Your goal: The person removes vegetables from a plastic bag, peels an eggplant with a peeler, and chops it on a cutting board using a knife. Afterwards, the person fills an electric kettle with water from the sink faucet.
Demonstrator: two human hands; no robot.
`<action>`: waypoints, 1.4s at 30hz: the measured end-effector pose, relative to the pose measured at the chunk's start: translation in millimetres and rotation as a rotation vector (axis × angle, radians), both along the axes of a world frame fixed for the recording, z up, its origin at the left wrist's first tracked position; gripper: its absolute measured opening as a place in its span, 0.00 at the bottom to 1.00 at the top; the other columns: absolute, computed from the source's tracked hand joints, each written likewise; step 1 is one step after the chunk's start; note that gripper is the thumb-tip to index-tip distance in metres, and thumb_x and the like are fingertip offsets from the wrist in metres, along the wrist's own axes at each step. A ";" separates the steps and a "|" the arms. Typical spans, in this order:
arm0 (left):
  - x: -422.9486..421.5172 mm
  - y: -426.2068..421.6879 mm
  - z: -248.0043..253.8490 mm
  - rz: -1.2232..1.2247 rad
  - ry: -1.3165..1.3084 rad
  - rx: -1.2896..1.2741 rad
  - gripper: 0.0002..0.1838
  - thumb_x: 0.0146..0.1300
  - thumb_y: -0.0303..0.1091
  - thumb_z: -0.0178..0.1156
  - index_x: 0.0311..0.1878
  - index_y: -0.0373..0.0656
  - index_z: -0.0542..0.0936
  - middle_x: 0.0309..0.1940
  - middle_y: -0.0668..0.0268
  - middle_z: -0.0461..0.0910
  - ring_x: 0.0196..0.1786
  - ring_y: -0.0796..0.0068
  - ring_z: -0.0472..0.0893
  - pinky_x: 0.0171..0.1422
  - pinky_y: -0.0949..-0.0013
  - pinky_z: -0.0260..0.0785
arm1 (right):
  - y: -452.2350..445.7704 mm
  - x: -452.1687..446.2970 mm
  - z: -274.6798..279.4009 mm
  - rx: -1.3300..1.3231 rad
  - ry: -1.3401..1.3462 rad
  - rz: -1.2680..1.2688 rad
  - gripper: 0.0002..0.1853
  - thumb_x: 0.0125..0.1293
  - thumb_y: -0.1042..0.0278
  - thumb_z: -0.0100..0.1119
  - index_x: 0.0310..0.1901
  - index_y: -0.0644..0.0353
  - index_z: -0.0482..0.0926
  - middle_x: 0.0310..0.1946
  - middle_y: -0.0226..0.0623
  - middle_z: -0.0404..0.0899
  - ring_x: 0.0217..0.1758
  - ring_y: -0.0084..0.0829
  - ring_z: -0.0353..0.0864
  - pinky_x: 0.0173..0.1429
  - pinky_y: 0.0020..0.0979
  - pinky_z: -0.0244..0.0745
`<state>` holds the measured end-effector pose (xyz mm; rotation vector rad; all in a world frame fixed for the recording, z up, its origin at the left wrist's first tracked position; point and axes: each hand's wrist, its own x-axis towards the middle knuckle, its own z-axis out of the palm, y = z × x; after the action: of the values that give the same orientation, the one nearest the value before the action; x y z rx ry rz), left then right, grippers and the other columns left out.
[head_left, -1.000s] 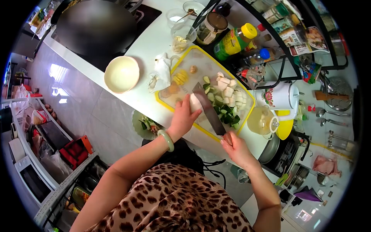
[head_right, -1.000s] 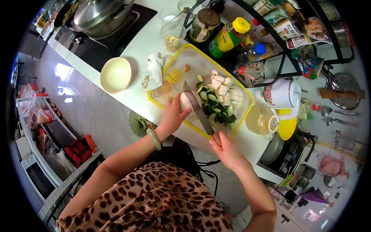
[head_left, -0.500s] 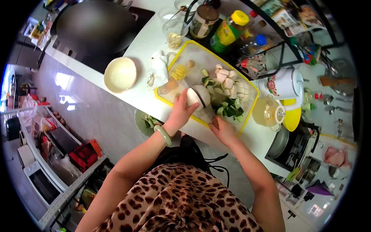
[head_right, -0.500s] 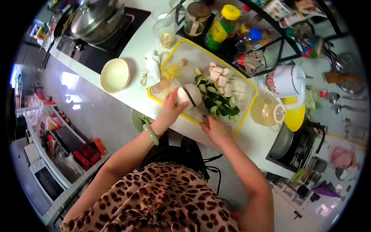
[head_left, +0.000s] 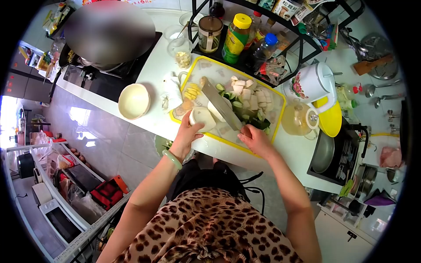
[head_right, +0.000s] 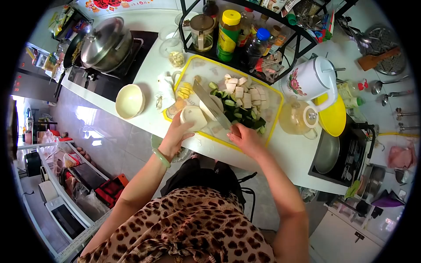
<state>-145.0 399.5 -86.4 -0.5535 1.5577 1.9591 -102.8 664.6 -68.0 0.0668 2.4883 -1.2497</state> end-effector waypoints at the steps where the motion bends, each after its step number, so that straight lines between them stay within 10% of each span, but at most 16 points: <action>1: -2.7 -1.3 -1.6 0.004 -0.008 0.037 0.37 0.63 0.28 0.60 0.75 0.52 0.59 0.62 0.68 0.72 0.55 0.77 0.76 0.51 0.72 0.75 | -1.1 0.2 4.2 0.007 -0.059 -0.009 0.19 0.67 0.54 0.64 0.44 0.64 0.75 0.29 0.39 0.78 0.31 0.34 0.77 0.38 0.35 0.73; 6: -15.9 -14.6 -2.7 0.001 0.026 0.157 0.35 0.59 0.21 0.58 0.71 0.50 0.66 0.61 0.66 0.72 0.61 0.73 0.74 0.57 0.67 0.75 | -3.8 6.9 0.3 -0.069 -0.117 -0.068 0.18 0.67 0.55 0.63 0.45 0.64 0.75 0.31 0.42 0.80 0.33 0.38 0.79 0.41 0.36 0.74; 12: -19.9 -24.4 -30.9 -0.485 1.194 -1.044 0.35 0.52 0.19 0.61 0.66 0.50 0.71 0.68 0.57 0.65 0.72 0.51 0.64 0.76 0.55 0.60 | -2.7 17.5 -4.4 -0.109 -0.044 -0.071 0.15 0.67 0.61 0.65 0.41 0.64 0.74 0.23 0.34 0.74 0.24 0.26 0.73 0.31 0.31 0.69; 15: -7.5 -40.0 -42.7 -0.900 1.393 -1.062 0.33 0.53 0.22 0.64 0.65 0.52 0.74 0.71 0.55 0.62 0.75 0.44 0.59 0.77 0.53 0.58 | -12.9 19.9 15.6 -0.197 -0.257 -0.203 0.13 0.68 0.63 0.64 0.40 0.62 0.73 0.21 0.29 0.72 0.19 0.20 0.68 0.24 0.27 0.64; 25: -26.7 10.0 2.0 -0.380 1.166 -0.780 0.33 0.52 0.29 0.69 0.65 0.46 0.72 0.66 0.51 0.68 0.70 0.45 0.65 0.70 0.49 0.63 | -3.9 39.5 42.2 -0.421 -0.156 -0.303 0.13 0.73 0.64 0.58 0.51 0.64 0.72 0.20 0.25 0.67 0.13 0.17 0.60 0.17 0.23 0.57; 29: -64.7 42.3 8.5 -0.592 1.238 -0.735 0.42 0.47 0.26 0.71 0.69 0.49 0.68 0.65 0.51 0.70 0.67 0.47 0.69 0.71 0.54 0.63 | 1.5 40.4 57.1 -0.519 -0.078 -0.440 0.12 0.73 0.62 0.58 0.43 0.63 0.72 0.17 0.25 0.66 0.12 0.16 0.61 0.17 0.22 0.56; 37: -76.7 24.4 8.7 -1.130 1.409 -0.875 0.21 0.62 0.26 0.52 0.59 0.50 0.75 0.47 0.60 0.73 0.56 0.58 0.75 0.57 0.59 0.75 | 15.3 66.1 53.7 -0.478 -0.086 -0.534 0.10 0.73 0.65 0.57 0.43 0.63 0.73 0.17 0.25 0.66 0.11 0.16 0.59 0.15 0.22 0.54; 42: -86.9 20.8 7.2 -0.949 1.232 -0.716 0.29 0.51 0.26 0.67 0.59 0.45 0.73 0.58 0.58 0.74 0.59 0.52 0.76 0.59 0.56 0.73 | 26.2 85.5 42.8 -0.551 -0.099 -0.582 0.11 0.74 0.65 0.56 0.51 0.63 0.72 0.17 0.26 0.65 0.12 0.17 0.59 0.15 0.22 0.58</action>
<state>-231.9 420.3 -79.3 1.2223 2.5093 0.8501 -17.3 690.8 -25.2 0.7276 2.0118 -2.0578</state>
